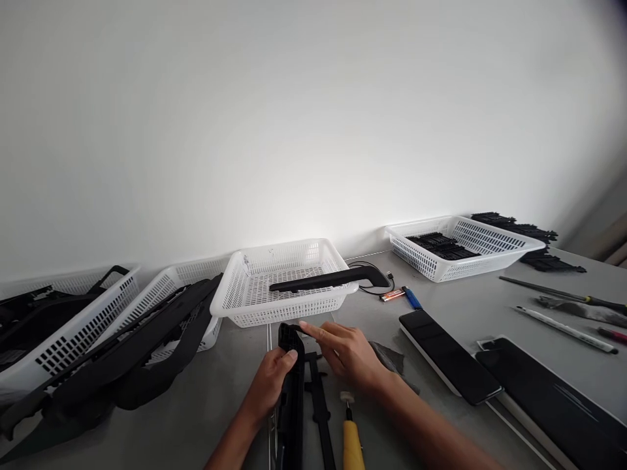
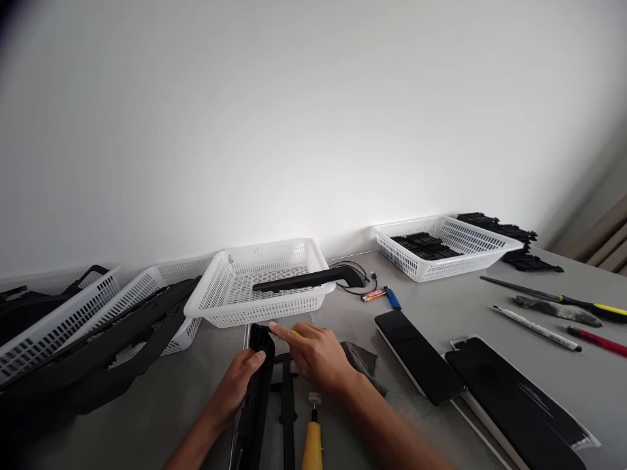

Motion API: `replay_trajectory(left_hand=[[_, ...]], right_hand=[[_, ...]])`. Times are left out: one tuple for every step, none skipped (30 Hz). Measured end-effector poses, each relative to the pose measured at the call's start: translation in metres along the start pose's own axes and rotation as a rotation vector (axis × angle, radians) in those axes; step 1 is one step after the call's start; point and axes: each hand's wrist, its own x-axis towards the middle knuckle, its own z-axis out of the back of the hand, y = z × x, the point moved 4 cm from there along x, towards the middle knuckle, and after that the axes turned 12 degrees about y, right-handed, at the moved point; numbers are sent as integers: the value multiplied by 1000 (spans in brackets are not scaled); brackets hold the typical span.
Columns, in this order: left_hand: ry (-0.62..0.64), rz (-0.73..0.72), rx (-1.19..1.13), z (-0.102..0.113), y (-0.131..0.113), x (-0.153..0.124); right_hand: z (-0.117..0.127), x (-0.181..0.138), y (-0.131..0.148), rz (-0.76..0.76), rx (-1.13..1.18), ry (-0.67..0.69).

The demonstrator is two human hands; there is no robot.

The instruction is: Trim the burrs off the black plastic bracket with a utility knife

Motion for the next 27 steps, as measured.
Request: replay_trajectory(left_hand=[[2, -5, -2, 0, -1, 0], [1, -9, -3, 0, -2, 0], [-2, -12, -3, 0, -2, 1], [-6, -15, -3, 0, -1, 1], [-9, -15, -3, 1, 0, 1], [-13, -14, -4, 1, 1, 1], [-18, -12, -6, 2, 2, 1], [-24, -11, -8, 2, 4, 1], [-26, -11, -11, 3, 5, 2], [-23, -16, -14, 3, 5, 2], [-12, -24, -16, 3, 5, 2], [6, -36, -16, 3, 5, 3], [29, -45, -14, 2, 4, 3], [53, -51, -12, 1, 4, 3], [69, -52, -10, 0, 3, 3], [77, -49, -9, 0, 3, 3], [80, -44, -7, 0, 3, 2], [80, -39, -3, 0, 2, 2], [81, -34, 6, -1, 2, 2], [84, -31, 21, -1, 1, 2], [89, -32, 42, -1, 1, 2], [96, -36, 65, -1, 0, 2], [99, -42, 85, -1, 0, 3], [100, -50, 102, -1, -1, 3], [97, -58, 115, -1, -1, 4], [97, -65, 123, -1, -2, 4], [99, -70, 126, -1, -2, 4]], right_hand=[[-1, 0, 1, 14, 5, 13], [-2, 1, 2, 15, 7, 25], [-3, 2, 0, -2, 5, 29], [-3, 2, -2, -34, 3, 20], [-3, 2, -5, -74, 4, -3], [-2, 1, -9, -115, 15, -35], [-1, 0, -11, -147, 36, -70], [0, -1, -13, -165, 68, -98], [1, -2, -13, -169, 105, -113], [1, -2, -13, -162, 143, -114], [1, -2, -11, -149, 175, -103], [0, -2, -8, -136, 196, -85], [0, -2, -6, -128, 209, -66], [-1, -1, -5, -126, 215, -53], [-1, 0, -4, -133, 215, -51], [-1, 1, -4, -147, 212, -60], [0, 1, -5, -167, 207, -79], [1, 1, -7, -187, 203, -104], [2, 1, -8, -203, 198, -129], [4, 1, -9, -212, 192, -148], [5, 1, -10, -211, 184, -163], [6, 0, -10, -202, 172, -174], [8, 0, -9, -186, 152, -184], [10, 0, -9, -165, 123, -195], [13, 0, -7, -141, 90, -211], [17, -1, -6, -118, 55, -231], [20, -1, -5, -95, 22, -251]])
